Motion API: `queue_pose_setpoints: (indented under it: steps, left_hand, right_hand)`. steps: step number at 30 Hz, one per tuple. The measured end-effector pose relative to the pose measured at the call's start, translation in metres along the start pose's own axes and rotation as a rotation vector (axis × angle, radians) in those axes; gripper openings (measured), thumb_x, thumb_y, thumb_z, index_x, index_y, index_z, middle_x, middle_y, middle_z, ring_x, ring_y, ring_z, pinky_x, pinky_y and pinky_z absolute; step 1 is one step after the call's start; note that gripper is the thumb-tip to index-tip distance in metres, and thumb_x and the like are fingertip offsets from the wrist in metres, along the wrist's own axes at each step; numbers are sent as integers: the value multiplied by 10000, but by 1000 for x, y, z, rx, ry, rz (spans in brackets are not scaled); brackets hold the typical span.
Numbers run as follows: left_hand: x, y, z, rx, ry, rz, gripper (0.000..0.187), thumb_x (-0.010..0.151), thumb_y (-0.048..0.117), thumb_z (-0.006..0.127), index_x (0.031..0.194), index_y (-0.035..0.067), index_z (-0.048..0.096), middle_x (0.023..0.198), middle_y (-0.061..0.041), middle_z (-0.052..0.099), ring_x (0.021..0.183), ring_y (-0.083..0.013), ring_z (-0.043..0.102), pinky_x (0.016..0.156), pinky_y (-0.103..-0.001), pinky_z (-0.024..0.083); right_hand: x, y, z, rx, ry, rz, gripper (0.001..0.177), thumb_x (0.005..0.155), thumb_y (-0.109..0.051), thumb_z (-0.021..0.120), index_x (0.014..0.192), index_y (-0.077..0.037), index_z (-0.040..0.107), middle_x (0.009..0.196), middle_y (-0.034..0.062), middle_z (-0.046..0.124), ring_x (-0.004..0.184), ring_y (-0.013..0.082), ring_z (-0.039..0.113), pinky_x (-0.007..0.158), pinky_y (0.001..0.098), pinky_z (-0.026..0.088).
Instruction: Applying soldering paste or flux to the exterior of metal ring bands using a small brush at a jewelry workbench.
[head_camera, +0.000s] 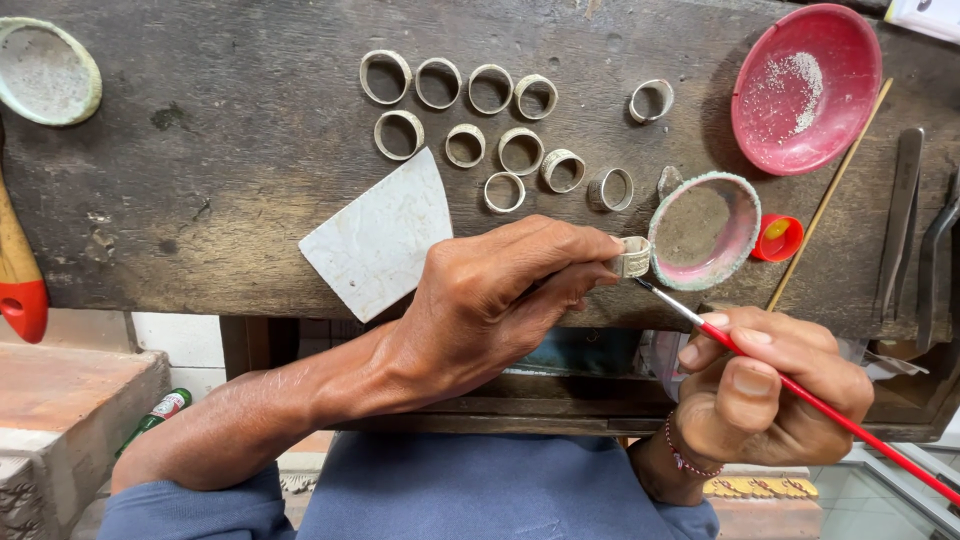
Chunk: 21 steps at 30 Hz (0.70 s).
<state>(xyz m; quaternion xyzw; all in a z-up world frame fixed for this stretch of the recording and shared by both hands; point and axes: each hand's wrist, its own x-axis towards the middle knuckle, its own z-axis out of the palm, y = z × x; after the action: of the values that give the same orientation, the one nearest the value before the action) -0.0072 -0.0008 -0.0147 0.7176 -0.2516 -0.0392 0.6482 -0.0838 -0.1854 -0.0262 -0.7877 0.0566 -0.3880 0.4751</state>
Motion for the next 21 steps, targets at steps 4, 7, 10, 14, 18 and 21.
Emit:
queue_pose_setpoints:
  steps: [4, 7, 10, 14, 18, 21]
  left_hand:
    - [0, 0, 0, -1, -8, 0, 130, 1045, 32, 657, 1174, 22, 644, 1073, -84, 738, 962, -212, 743, 902, -308, 593]
    - [0, 0, 0, -5, -9, -8, 130, 1046, 24, 651, 1176, 25, 643, 1059, -79, 741, 954, -205, 743, 895, -302, 594]
    - [0, 0, 0, 2, -11, -12, 130, 1046, 29, 655, 1175, 35, 645, 1055, -80, 741, 932, -198, 739, 880, -295, 589]
    - [0, 1, -1, -3, -16, -19, 128, 1050, 33, 646, 1179, 34, 641, 1064, -84, 739, 940, -199, 737, 881, -299, 592]
    - [0, 0, -1, 0, -19, -12, 129, 1052, 36, 640, 1181, 28, 642, 1073, -86, 742, 955, -205, 744, 890, -302, 594]
    - [0, 0, -1, 1, -19, -11, 127, 1053, 33, 638, 1180, 27, 640, 1069, -84, 743, 952, -208, 745, 888, -306, 595]
  right_hand:
    - [-1, 1, -3, -28, -16, 33, 245, 1034, -285, 617, 987, -62, 527, 764, 176, 612, 508, 206, 524, 555, 276, 406]
    - [0, 2, -2, 13, -4, 3, 216, 1022, -257, 613, 991, -69, 510, 749, 194, 588, 473, 189, 478, 527, 293, 427]
    - [0, 1, -1, -10, 14, -5, 215, 1028, -252, 602, 977, -63, 512, 735, 157, 580, 503, 188, 488, 551, 314, 462]
    - [-2, 3, -3, 5, -6, 18, 227, 1028, -267, 619, 993, -70, 513, 774, 179, 599, 491, 195, 500, 543, 291, 435]
    - [-3, 5, -4, 20, -6, 10, 242, 1024, -276, 633, 988, -69, 514, 772, 165, 608, 502, 200, 521, 546, 296, 446]
    - [-2, 4, -4, -1, -13, 14, 249, 1025, -280, 625, 976, -56, 527, 754, 171, 610, 501, 205, 520, 548, 290, 432]
